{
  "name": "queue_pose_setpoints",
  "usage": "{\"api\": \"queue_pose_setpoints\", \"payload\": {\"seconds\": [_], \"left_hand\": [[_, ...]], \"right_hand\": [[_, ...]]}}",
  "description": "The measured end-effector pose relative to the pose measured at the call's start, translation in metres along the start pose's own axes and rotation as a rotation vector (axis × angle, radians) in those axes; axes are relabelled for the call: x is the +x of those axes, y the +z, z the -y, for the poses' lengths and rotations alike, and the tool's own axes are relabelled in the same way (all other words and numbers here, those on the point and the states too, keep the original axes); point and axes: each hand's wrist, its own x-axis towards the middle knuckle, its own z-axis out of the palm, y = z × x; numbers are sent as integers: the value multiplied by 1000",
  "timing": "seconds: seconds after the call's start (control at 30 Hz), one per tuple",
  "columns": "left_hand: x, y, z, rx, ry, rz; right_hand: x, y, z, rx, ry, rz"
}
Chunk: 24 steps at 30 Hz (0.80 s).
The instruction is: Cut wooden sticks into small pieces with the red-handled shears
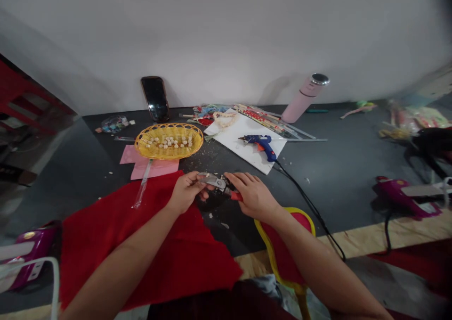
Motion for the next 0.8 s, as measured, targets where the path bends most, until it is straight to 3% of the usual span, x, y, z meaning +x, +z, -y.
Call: {"api": "queue_pose_setpoints", "payload": {"seconds": [0.43, 0.8], "left_hand": [[0, -2, 5, 14, 45, 42], [1, 1, 3, 18, 97, -3]], "right_hand": [[-3, 4, 4, 29, 31, 3], [0, 4, 4, -17, 46, 13]]}}
